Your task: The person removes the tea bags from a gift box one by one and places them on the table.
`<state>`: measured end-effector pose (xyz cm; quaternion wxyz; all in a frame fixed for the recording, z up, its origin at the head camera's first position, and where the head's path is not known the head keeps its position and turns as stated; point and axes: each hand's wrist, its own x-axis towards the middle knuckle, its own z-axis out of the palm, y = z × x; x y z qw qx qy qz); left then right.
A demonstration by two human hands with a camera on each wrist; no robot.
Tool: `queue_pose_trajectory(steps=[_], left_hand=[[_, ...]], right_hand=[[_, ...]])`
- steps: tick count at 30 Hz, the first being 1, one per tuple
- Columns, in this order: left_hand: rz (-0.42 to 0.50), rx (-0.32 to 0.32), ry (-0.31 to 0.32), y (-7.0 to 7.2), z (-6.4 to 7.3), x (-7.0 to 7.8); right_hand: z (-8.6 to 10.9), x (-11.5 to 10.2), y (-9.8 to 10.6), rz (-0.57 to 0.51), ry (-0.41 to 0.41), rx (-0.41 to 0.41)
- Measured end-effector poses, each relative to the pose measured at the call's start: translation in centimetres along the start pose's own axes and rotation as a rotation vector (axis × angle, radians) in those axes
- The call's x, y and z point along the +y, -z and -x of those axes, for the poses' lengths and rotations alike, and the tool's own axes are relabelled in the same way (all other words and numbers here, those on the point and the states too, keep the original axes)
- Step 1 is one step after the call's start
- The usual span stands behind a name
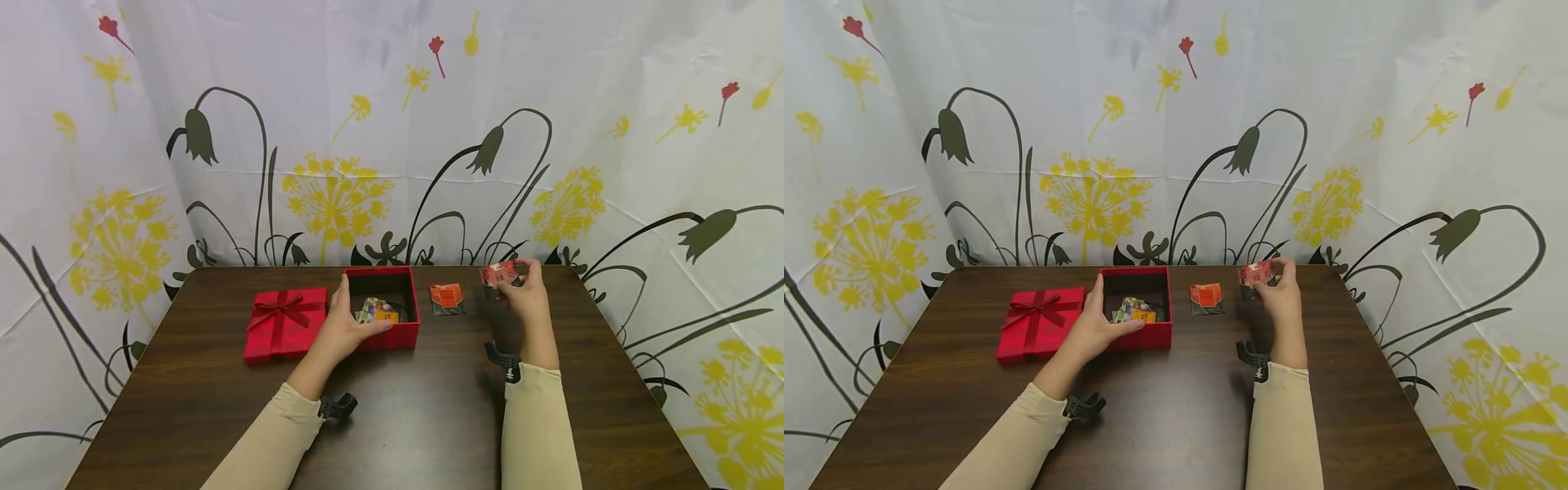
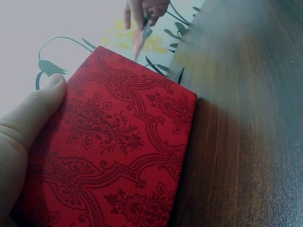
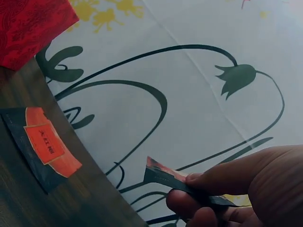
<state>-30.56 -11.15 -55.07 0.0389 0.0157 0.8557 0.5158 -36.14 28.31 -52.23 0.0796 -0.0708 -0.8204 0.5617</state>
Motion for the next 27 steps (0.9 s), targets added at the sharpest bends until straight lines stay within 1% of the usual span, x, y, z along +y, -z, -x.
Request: queue_pose_trajectory(steps=[2, 4, 8, 10, 12, 15, 19, 22, 24, 27], left_hand=[[0.002, 0.0, -0.003, 0.0, -0.1, -0.1], [0.001, 0.001, -0.003, 0.0, -0.1, -0.1], [0.008, -0.001, 0.002, 0.1, 0.0, 0.0], [0.007, -0.006, 0.006, 0.1, 0.0, 0.1], [0.004, -0.009, 0.006, 0.1, 0.0, 0.2], [-0.001, -0.007, 0.007, 0.1, 0.0, 0.4], [-0.001, -0.002, 0.003, 0.2, -0.1, 0.5], [-0.003, -0.004, 0.002, 0.3, 0.0, 0.5], [-0.004, -0.008, 0.004, 0.3, 0.0, 0.5], [-0.005, -0.011, 0.005, 0.1, 0.1, 0.3]], right_hand=[[-0.1, 0.5, -0.4, 0.014, 0.009, -0.003], [-0.3, 1.3, -0.9, 0.054, -0.008, -0.022], [-0.7, 3.1, -2.0, 0.219, -0.092, -0.069], [-0.8, 3.9, -2.3, 0.312, -0.1, -0.063], [-0.9, 4.4, -2.5, 0.379, -0.093, -0.033], [-0.9, 4.7, -2.7, 0.425, -0.061, -0.001], [-1.0, 4.7, -2.9, 0.439, -0.045, 0.004], [-0.9, 4.7, -3.1, 0.468, -0.069, 0.02], [-0.7, 4.7, -3.2, 0.483, -0.102, 0.029], [-0.4, 4.6, -3.2, 0.501, -0.128, 0.023]])
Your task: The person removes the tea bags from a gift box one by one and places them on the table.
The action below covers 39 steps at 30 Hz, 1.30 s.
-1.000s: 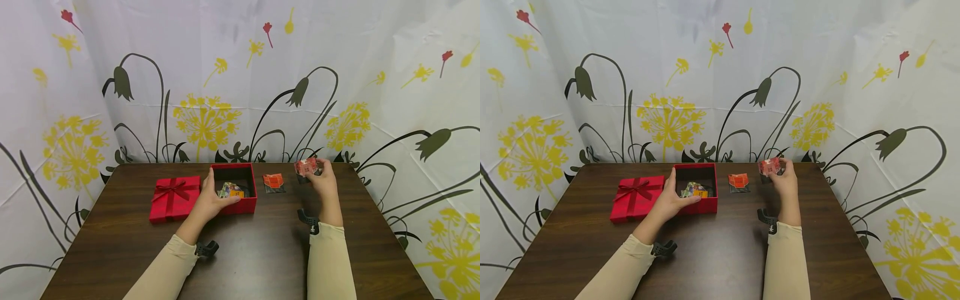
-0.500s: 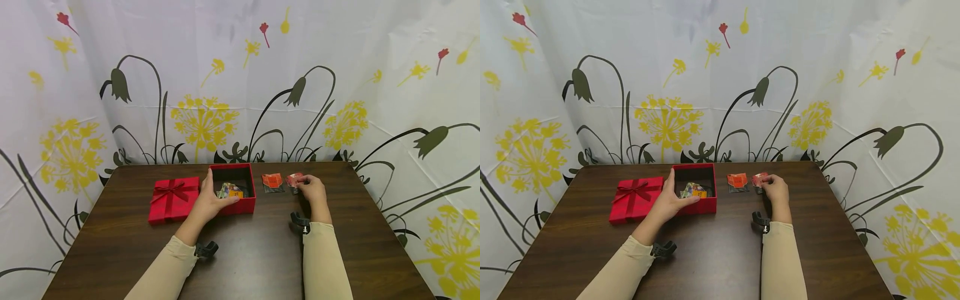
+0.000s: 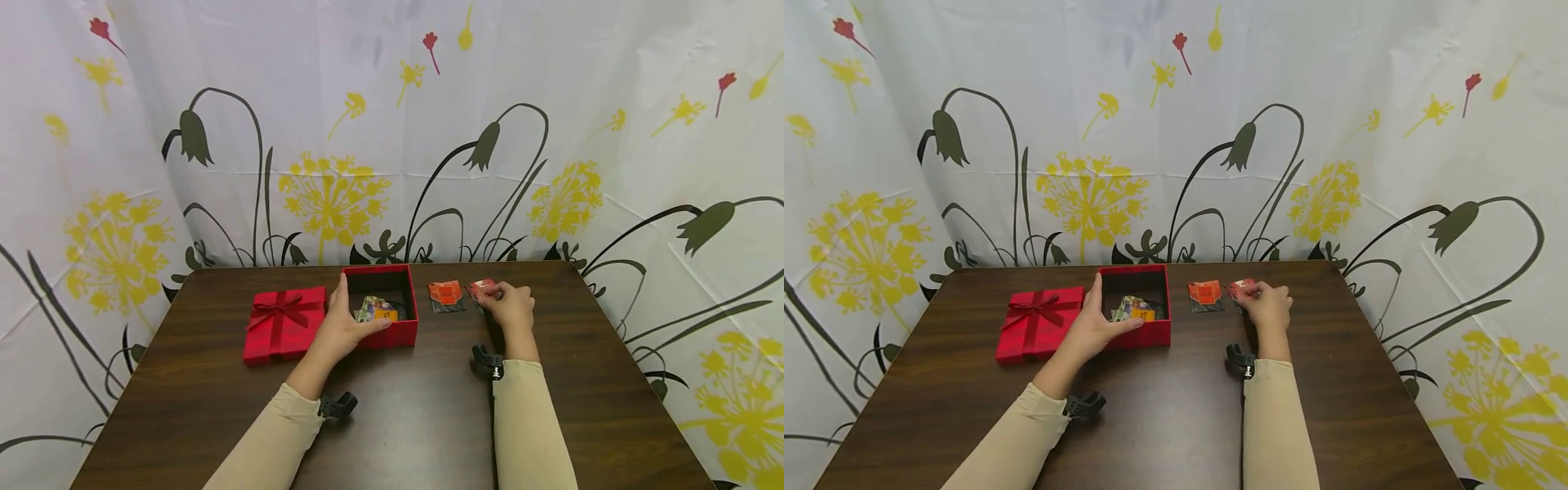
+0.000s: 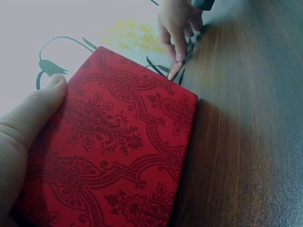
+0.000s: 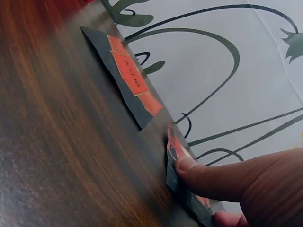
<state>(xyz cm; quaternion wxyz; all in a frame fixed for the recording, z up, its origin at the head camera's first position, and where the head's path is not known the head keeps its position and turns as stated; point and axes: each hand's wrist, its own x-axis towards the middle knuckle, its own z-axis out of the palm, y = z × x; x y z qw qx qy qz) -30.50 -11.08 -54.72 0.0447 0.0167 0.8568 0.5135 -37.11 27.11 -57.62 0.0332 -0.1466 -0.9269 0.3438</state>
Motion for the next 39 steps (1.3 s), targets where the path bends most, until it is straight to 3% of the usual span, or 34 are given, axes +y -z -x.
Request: queue_pose_trajectory(steps=[4, 11, 25, 39], left_hand=[[0.0, 0.004, -0.004, -0.1, 0.0, -0.1], [0.007, 0.004, -0.004, -0.2, -0.1, -0.1], [0.004, 0.003, 0.003, -0.2, -0.2, -0.2], [0.022, 0.004, -0.007, -0.2, 0.0, -0.2]], right_hand=[[0.2, 0.0, 0.1, 0.016, 0.012, -0.011], [0.1, 0.5, 0.0, 0.043, 0.059, 0.039], [-0.4, 1.3, 0.1, 0.02, 0.09, 0.004], [-0.5, 1.8, 0.1, -0.064, 0.117, 0.048]])
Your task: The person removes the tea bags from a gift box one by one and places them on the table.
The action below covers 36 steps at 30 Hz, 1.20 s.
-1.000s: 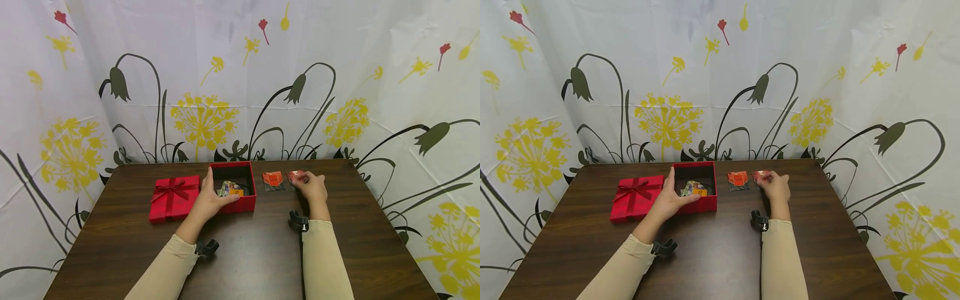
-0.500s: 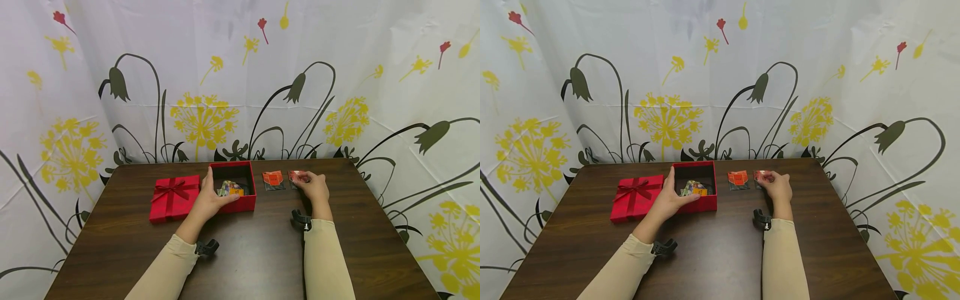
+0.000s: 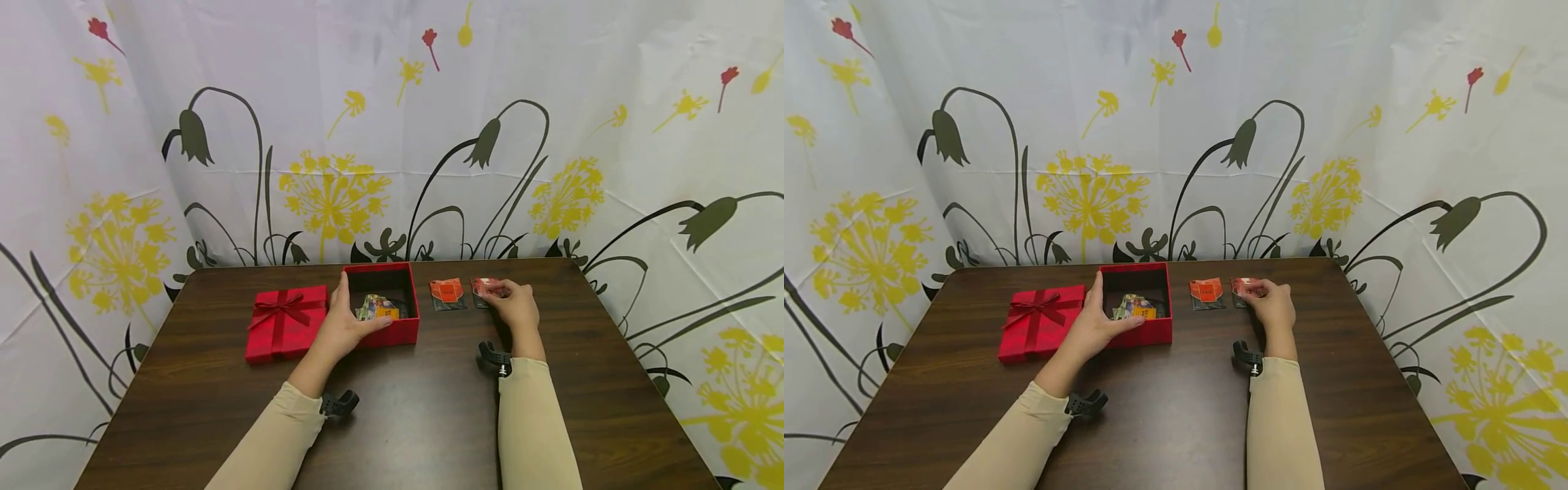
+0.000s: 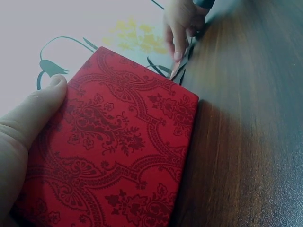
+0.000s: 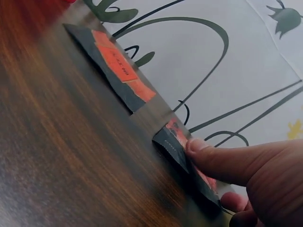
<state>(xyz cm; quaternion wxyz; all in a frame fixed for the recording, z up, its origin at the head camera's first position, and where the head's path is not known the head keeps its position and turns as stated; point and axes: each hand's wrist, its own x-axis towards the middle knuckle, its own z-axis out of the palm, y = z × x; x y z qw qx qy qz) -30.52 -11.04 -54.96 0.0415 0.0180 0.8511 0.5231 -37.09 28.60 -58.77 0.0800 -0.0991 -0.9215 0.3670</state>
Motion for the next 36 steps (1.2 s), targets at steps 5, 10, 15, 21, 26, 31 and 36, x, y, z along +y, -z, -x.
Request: queue_pose_trajectory(steps=[5, 10, 15, 21, 26, 31, 36], left_hand=[[0.007, -0.006, 0.007, -0.2, 0.1, -0.1], [0.016, -0.004, 0.009, -0.2, 0.2, -0.1], [0.012, -0.002, 0.008, -0.2, 0.1, 0.0], [0.011, -0.006, 0.008, -0.1, 0.1, 0.0], [0.006, -0.003, 0.003, 0.1, 0.2, 0.1], [0.008, -0.003, 0.001, 0.2, 0.2, 0.1], [0.005, -0.004, -0.001, 0.1, 0.1, 0.0]], right_hand=[[-0.2, 0.8, -0.3, -0.229, -0.061, 0.125], [-0.3, 1.2, -0.4, -0.498, -0.153, 0.278], [-0.2, 1.0, -0.1, -0.608, -0.244, 0.377], [-0.1, 0.8, 0.3, -0.758, -0.336, 0.413], [0.6, -0.8, 0.8, -0.93, -0.256, 0.467], [1.0, -3.5, 2.1, -1.059, -0.077, 0.552], [0.6, -5.5, 2.9, -0.952, -0.037, 0.46]])
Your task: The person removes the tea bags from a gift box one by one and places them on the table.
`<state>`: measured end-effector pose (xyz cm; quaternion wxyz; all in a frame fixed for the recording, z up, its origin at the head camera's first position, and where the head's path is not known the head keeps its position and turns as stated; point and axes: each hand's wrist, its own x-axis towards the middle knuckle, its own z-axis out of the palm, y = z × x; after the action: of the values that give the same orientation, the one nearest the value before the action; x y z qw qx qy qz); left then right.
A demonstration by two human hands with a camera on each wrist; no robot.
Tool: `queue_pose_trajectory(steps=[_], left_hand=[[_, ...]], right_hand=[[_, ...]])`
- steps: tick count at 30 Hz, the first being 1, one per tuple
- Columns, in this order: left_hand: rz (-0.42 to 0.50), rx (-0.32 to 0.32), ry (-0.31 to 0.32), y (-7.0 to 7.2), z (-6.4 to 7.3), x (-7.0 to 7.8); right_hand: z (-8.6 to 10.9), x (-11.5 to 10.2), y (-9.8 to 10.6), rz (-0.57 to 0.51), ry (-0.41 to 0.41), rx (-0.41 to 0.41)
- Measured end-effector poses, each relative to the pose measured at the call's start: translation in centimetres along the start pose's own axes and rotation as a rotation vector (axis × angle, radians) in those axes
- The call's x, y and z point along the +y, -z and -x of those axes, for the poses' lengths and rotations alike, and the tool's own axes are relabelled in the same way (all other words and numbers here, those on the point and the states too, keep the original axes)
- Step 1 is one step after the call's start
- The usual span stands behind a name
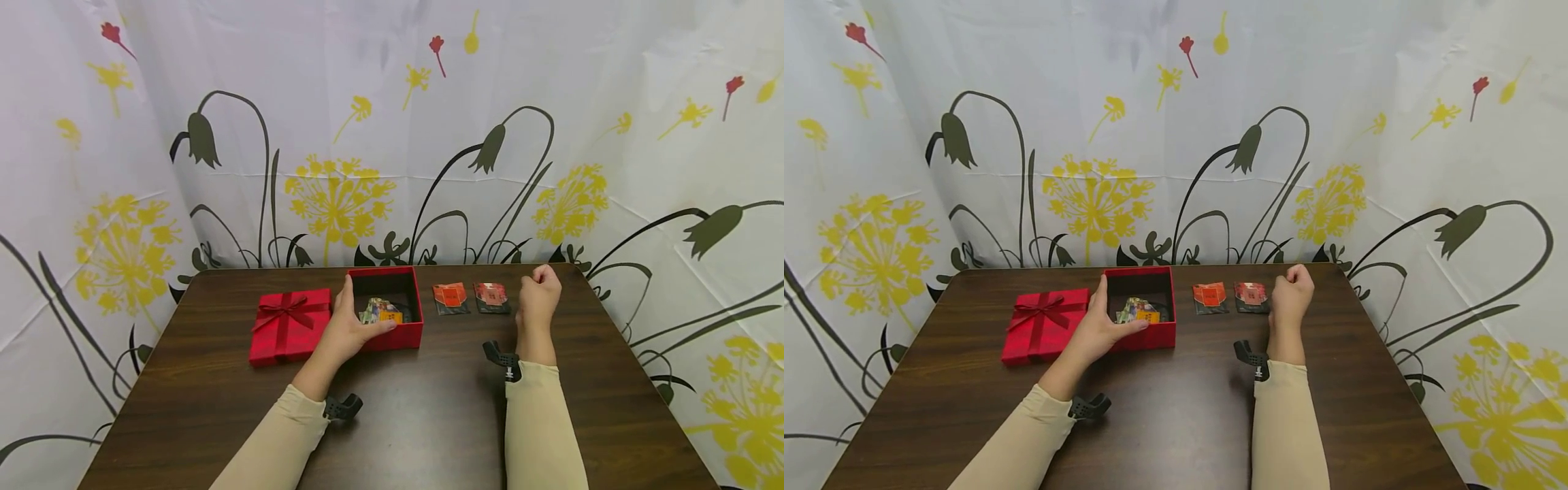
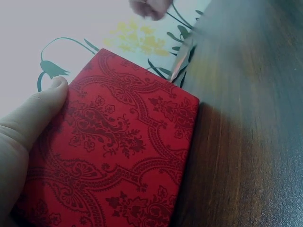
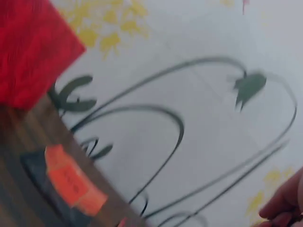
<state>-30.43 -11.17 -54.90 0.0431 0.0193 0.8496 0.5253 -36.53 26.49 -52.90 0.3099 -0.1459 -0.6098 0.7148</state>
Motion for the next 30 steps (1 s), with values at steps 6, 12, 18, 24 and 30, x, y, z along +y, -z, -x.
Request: queue_pose_trajectory(steps=[6, 12, 18, 24, 30], left_hand=[[0.001, 0.002, 0.001, 0.0, 0.0, 0.1], [0.005, 0.005, 0.002, 0.0, 0.0, 0.2], [0.0, 0.002, 0.018, -0.1, 0.1, 0.1], [0.012, 0.011, 0.0, 0.0, 0.2, 0.1], [0.001, 0.004, -0.005, 0.0, 0.2, 0.1]], right_hand=[[2.2, -4.6, -2.1, 0.008, -0.075, -0.24], [4.7, -7.4, -3.8, 0.071, -0.045, -0.374], [7.0, -8.4, -5.5, 0.1, 0.019, -0.516], [8.2, -8.7, -8.0, 0.153, -0.005, -0.736], [8.3, -8.9, -11.3, 0.565, 0.069, -1.096]])
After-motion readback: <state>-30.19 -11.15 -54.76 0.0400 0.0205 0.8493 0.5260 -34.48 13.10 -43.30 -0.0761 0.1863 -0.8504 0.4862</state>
